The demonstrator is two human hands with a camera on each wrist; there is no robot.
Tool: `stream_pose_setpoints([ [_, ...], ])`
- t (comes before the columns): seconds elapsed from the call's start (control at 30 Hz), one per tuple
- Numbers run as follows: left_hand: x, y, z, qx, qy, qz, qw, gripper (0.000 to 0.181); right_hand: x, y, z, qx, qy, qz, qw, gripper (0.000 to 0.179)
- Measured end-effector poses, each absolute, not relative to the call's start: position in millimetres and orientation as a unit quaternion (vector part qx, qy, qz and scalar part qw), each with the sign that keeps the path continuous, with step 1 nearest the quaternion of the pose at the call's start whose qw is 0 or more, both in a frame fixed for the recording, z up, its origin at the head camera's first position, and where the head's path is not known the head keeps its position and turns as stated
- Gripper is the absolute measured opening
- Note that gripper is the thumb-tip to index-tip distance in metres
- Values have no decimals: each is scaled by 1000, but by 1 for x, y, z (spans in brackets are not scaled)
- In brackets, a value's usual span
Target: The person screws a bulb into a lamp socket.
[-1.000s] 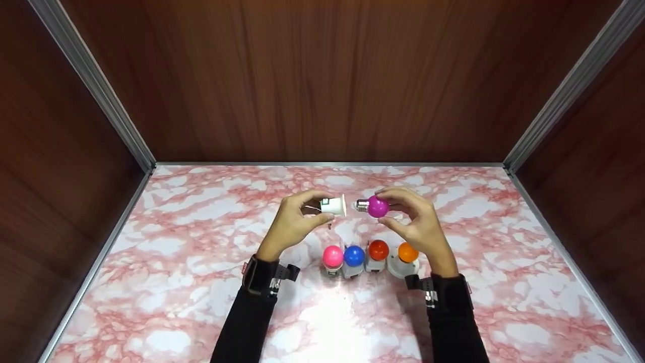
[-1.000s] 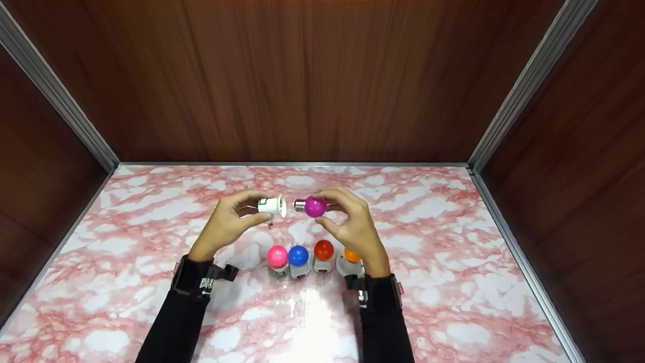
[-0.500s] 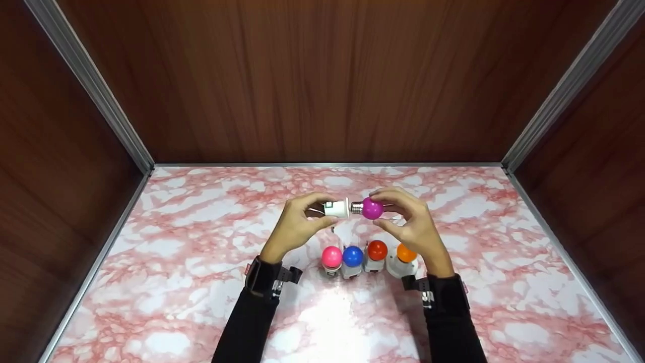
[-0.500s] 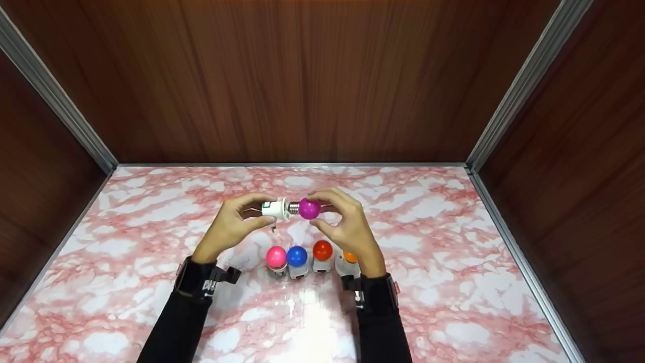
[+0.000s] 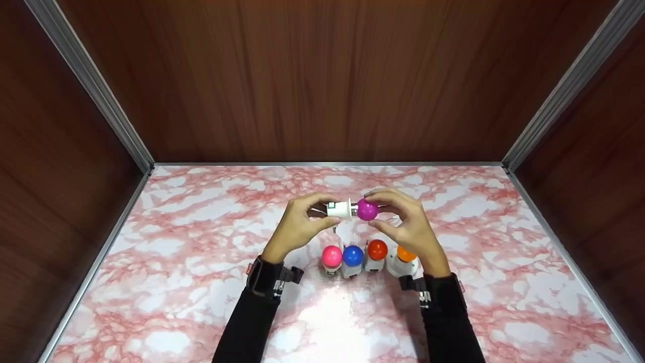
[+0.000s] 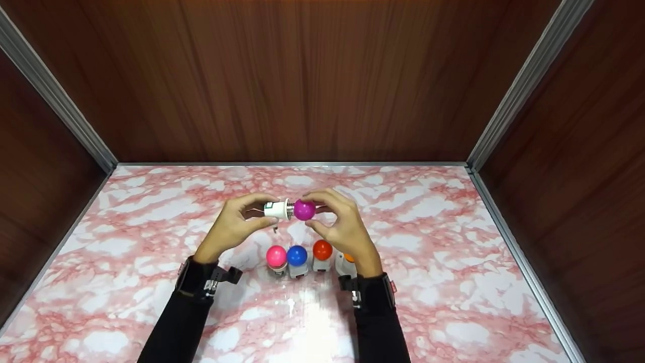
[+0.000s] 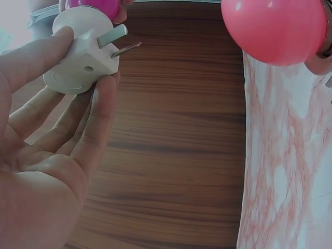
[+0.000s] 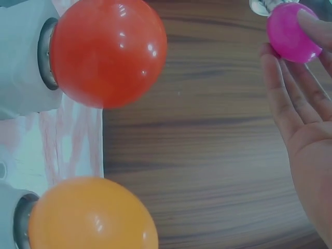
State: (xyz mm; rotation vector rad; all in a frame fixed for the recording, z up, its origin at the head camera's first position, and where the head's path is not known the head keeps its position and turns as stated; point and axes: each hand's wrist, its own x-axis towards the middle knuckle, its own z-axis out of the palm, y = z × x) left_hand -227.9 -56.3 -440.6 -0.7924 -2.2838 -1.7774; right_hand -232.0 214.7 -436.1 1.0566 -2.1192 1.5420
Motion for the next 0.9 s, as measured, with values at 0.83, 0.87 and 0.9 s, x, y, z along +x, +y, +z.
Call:
stream_pose_setpoints([
  [0.83,-227,-53,-440,-268,-754,-592,98,37,-229,210,-436,334,-763,537,136,45],
  [0.87,-227,-53,-440,-268,-754,-592,100,37,-229,210,-436,331,-764,537,136,45],
  [0.9,-227,-53,-440,-268,-753,-592,102,37,-228,210,-436,328,-766,536,135,45],
])
